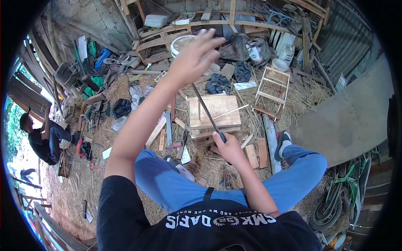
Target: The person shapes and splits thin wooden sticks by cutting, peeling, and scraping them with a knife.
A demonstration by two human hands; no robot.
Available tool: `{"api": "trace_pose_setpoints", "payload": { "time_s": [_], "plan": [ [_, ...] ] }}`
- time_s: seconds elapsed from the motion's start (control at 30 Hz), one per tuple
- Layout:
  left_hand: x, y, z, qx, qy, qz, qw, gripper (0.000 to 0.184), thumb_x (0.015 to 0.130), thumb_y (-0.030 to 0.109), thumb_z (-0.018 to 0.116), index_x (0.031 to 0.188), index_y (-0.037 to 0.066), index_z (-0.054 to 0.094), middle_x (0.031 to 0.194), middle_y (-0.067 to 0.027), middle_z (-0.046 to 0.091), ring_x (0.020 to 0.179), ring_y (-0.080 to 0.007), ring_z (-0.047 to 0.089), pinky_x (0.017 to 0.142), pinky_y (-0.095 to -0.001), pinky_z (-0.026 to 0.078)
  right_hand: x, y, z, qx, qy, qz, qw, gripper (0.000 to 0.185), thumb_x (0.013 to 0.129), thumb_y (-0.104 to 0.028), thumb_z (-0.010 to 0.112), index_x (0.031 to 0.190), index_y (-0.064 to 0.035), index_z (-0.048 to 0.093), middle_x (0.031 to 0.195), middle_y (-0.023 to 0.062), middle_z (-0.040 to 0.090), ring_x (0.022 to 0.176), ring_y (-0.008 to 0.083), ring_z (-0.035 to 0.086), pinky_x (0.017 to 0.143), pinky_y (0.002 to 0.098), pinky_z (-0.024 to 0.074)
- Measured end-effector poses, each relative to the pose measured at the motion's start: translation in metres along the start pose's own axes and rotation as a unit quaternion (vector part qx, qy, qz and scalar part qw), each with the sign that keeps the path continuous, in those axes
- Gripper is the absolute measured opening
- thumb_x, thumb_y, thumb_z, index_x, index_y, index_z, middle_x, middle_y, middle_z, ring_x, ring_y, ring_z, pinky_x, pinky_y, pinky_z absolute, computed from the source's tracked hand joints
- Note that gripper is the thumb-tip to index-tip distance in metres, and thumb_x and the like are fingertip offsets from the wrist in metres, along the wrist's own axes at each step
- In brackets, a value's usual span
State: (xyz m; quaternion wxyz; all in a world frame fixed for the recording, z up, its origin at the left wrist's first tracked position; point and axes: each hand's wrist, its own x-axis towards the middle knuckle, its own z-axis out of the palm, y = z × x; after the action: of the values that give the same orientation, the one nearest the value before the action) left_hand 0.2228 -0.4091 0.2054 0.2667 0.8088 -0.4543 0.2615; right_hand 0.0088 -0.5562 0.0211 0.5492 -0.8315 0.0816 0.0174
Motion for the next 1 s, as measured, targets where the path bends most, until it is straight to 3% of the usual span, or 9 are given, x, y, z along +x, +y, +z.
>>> {"api": "trace_pose_setpoints", "payload": {
  "time_s": [0.03, 0.1, 0.23, 0.3, 0.37, 0.4, 0.6, 0.8, 1.0],
  "plan": [
    [-0.01, 0.007, -0.012, -0.072, 0.049, -0.03, 0.996, 0.045, 0.108, 0.029, 0.046, 0.147, 0.009, 0.058, 0.156, -0.0211, 0.053, 0.152, -0.0423, 0.039, 0.125, -0.0506, 0.028, 0.001, 0.0, 0.0, -0.002, 0.005, -0.005, 1.0, 0.058, 0.104, -0.049, 0.06, 0.084, 0.0049, 0.065, 0.062, 0.0095, 0.055, 0.06, 0.0186, 0.051, 0.061, 0.04, 0.0459],
    [-0.055, 0.01, -0.008, -0.152, 0.143, -0.148, 0.967, 0.041, 0.103, 0.012, 0.047, 0.139, -0.002, 0.059, 0.139, -0.022, 0.063, 0.143, -0.0404, 0.051, 0.121, -0.0467, 0.037, 0.001, 0.002, -0.002, -0.008, 0.006, -0.009, 1.0, 0.059, 0.104, -0.05, 0.059, 0.083, 0.005, 0.065, 0.062, 0.0099, 0.056, 0.06, 0.0191, 0.051, 0.061, 0.0404, 0.0461],
    [-0.196, -0.027, 0.104, -0.191, 0.289, -0.302, 0.888, 0.041, 0.093, -0.004, 0.052, 0.133, -0.01, 0.06, 0.133, -0.0264, 0.064, 0.135, -0.0382, 0.058, 0.115, -0.0444, 0.044, -0.003, -0.003, -0.003, -0.009, -0.009, 0.002, 1.0, 0.06, 0.104, -0.05, 0.059, 0.084, 0.0054, 0.064, 0.062, 0.0109, 0.057, 0.06, 0.0201, 0.051, 0.061, 0.0412, 0.0457],
    [-0.227, -0.015, 0.126, -0.026, 0.144, -0.237, 0.961, 0.044, 0.092, -0.001, 0.06, 0.135, -0.01, 0.058, 0.128, -0.0301, 0.066, 0.127, -0.0405, 0.064, 0.108, -0.0423, 0.049, 0.003, 0.003, 0.003, -0.004, -0.005, -0.012, 1.0, 0.059, 0.104, -0.05, 0.059, 0.083, 0.0053, 0.065, 0.062, 0.0107, 0.057, 0.06, 0.02, 0.051, 0.061, 0.0412, 0.0454],
    [-0.223, -0.006, 0.141, -0.048, 0.091, -0.242, 0.965, 0.036, 0.094, 0.004, 0.064, 0.128, -0.008, 0.062, 0.116, -0.0305, 0.068, 0.114, -0.0419, 0.068, 0.097, -0.0433, 0.053, 0.002, 0.015, 0.012, 0.036, 0.039, -0.075, 0.996, 0.058, 0.104, -0.049, 0.059, 0.082, 0.0046, 0.064, 0.061, 0.0093, 0.054, 0.059, 0.0193, 0.05, 0.061, 0.0406, 0.045],
    [-0.221, -0.001, 0.143, -0.069, 0.036, -0.243, 0.967, 0.03, 0.095, 0.009, 0.067, 0.121, -0.006, 0.066, 0.103, -0.0309, 0.071, 0.101, -0.0434, 0.072, 0.086, -0.0442, 0.057, -0.002, -0.001, 0.001, -0.009, -0.007, -0.014, 1.0, 0.06, 0.102, -0.052, 0.06, 0.106, 0.0067, 0.072, 0.085, 0.0287, 0.072, 0.086, 0.0449, 0.073, 0.08, 0.0464, 0.0554],
    [-0.187, -0.007, 0.143, -0.062, 0.073, -0.281, 0.955, 0.026, 0.097, 0.021, 0.073, 0.084, -0.001, 0.068, 0.066, -0.0247, 0.06, 0.059, -0.0429, 0.062, 0.056, -0.0484, 0.045, -0.008, -0.015, -0.016, 0.002, -0.024, 0.055, 0.998, 0.06, 0.102, -0.052, 0.06, 0.1, 0.0061, 0.073, 0.076, 0.022, 0.07, 0.072, 0.0364, 0.07, 0.072, 0.0445, 0.0535],
    [-0.165, 0.018, 0.113, -0.067, 0.089, -0.276, 0.955, 0.027, 0.099, 0.019, 0.07, 0.081, -0.001, 0.064, 0.069, -0.0249, 0.06, 0.064, -0.0463, 0.061, 0.057, -0.0493, 0.046, -0.021, -0.025, -0.023, 0.037, 0.0, -0.012, 0.999, 0.058, 0.102, -0.05, 0.063, 0.092, 0.0065, 0.07, 0.068, 0.016, 0.064, 0.064, 0.0251, 0.064, 0.067, 0.0411, 0.0515],
    [-0.193, -0.004, 0.151, -0.054, 0.044, -0.255, 0.964, 0.022, 0.1, 0.022, 0.069, 0.091, 0.002, 0.069, 0.073, -0.0262, 0.063, 0.07, -0.0476, 0.064, 0.06, -0.0507, 0.049, -0.012, -0.012, -0.022, 0.089, -0.015, 0.06, 0.994, 0.055, 0.103, -0.048, 0.063, 0.089, 0.0047, 0.069, 0.065, 0.009, 0.061, 0.061, 0.0172, 0.058, 0.062, 0.0368, 0.0492]
  ]
}}
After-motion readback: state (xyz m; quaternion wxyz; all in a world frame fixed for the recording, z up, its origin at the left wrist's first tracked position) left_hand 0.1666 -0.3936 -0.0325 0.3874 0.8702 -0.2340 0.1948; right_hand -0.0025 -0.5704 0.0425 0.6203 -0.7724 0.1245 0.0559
